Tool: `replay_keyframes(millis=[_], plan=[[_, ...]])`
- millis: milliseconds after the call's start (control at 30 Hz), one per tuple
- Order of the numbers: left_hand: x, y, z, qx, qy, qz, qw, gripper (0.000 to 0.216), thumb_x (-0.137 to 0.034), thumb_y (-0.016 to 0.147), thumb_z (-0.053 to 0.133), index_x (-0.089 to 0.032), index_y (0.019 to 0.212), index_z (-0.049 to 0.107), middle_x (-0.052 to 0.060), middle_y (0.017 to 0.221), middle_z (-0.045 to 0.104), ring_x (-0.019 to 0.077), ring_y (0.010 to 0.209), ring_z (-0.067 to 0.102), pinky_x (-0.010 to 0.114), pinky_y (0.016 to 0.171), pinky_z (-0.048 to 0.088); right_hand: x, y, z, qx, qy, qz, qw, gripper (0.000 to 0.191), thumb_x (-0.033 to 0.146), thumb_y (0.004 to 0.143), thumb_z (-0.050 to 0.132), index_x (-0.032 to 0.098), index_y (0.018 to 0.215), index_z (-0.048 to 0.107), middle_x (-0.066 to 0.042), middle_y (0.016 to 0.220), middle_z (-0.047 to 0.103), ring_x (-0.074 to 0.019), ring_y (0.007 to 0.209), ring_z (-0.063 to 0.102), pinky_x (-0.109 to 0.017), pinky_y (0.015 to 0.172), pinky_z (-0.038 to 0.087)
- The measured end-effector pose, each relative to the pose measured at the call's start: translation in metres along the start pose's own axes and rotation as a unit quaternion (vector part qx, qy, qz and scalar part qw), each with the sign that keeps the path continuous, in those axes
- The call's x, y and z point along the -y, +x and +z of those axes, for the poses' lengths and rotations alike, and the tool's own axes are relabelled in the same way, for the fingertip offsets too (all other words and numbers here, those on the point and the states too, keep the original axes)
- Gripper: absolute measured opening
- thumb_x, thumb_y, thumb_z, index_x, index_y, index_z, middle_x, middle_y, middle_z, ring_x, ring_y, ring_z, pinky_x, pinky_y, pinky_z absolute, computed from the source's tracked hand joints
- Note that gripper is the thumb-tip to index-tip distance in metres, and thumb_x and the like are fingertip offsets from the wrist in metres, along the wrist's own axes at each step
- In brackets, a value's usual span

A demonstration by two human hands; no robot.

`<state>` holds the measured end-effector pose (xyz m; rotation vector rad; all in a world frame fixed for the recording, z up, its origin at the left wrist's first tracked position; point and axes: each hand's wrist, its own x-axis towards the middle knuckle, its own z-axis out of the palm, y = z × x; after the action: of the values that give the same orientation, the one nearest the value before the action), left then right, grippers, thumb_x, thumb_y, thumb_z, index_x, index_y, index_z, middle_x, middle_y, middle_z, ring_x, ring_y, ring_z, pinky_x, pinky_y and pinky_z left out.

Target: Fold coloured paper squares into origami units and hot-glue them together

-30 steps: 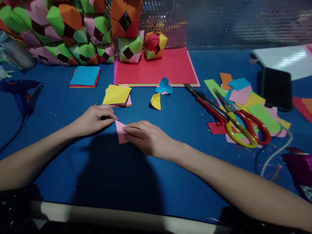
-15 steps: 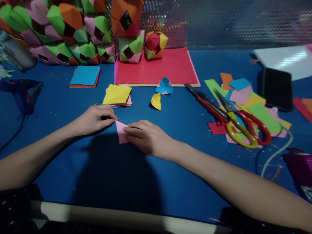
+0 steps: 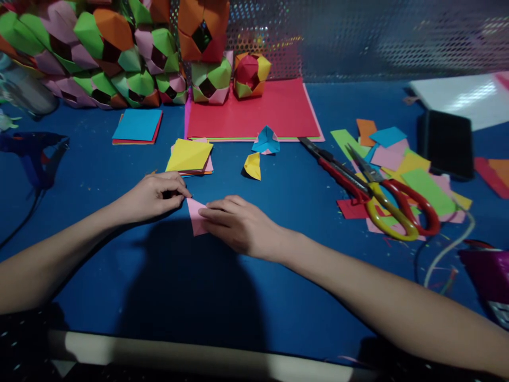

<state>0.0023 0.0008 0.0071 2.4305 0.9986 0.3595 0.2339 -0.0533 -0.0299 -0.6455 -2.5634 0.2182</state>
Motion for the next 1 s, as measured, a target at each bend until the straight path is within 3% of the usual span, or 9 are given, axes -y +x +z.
replay_keyframes(millis=[133,267,633,767,900,1000], plan=[[-0.007,-0.001,0.004,0.013,0.04,-0.021,0.999,0.019,-0.023,0.079,0.051,-0.017,0.089,0.066,0.003,0.087,0.06,0.0158,0.082,0.056,0.028,0.072,0.041,0.001,0.001,0.001,-0.004,0.029,0.031,0.999,0.026,0.022,0.095,0.04,0.014,0.104,0.064,-0.011,0.111,0.064,-0.0197,0.102,0.057,-0.036,0.08,0.046],[-0.01,-0.002,0.016,-0.027,0.091,-0.047,0.994,0.024,-0.037,0.084,0.049,-0.018,0.086,0.063,0.004,0.089,0.059,0.0185,0.087,0.054,0.031,0.075,0.038,0.001,0.001,0.001,-0.005,0.043,0.038,0.998,0.026,0.023,0.095,0.04,0.015,0.105,0.063,-0.011,0.112,0.064,-0.019,0.104,0.056,-0.036,0.083,0.046],[-0.006,0.003,0.019,-0.083,-0.048,-0.116,0.989,0.008,-0.013,0.077,0.053,-0.016,0.077,0.06,0.0,0.075,0.057,0.0119,0.07,0.052,0.025,0.063,0.039,0.0,0.0,0.0,0.001,0.012,0.012,1.0,0.025,0.019,0.094,0.041,0.016,0.104,0.065,-0.01,0.111,0.065,-0.019,0.102,0.057,-0.037,0.082,0.045],[-0.009,0.0,0.021,-0.108,-0.041,-0.084,0.99,0.014,-0.008,0.079,0.048,-0.017,0.081,0.06,0.001,0.082,0.06,0.0131,0.079,0.055,0.027,0.07,0.042,0.0,0.0,0.001,0.0,0.011,0.005,1.0,0.025,0.019,0.094,0.042,0.016,0.103,0.065,-0.009,0.111,0.065,-0.0201,0.102,0.057,-0.038,0.082,0.045],[-0.024,-0.008,0.026,-0.175,0.003,0.0,0.984,0.016,-0.011,0.086,0.043,-0.015,0.087,0.058,0.006,0.094,0.06,0.0155,0.093,0.054,0.03,0.084,0.043,0.001,0.002,0.0,-0.006,0.051,0.041,0.998,0.024,0.022,0.093,0.044,0.016,0.105,0.063,-0.009,0.113,0.064,-0.0188,0.102,0.056,-0.037,0.084,0.044],[-0.036,-0.014,0.033,-0.104,0.066,0.05,0.991,0.018,-0.018,0.091,0.039,-0.014,0.091,0.057,0.008,0.095,0.06,0.0164,0.092,0.053,0.03,0.084,0.043,0.002,0.004,-0.001,0.0,0.091,0.073,0.993,0.023,0.024,0.094,0.045,0.017,0.107,0.061,-0.008,0.113,0.063,-0.0169,0.101,0.057,-0.035,0.086,0.043]])
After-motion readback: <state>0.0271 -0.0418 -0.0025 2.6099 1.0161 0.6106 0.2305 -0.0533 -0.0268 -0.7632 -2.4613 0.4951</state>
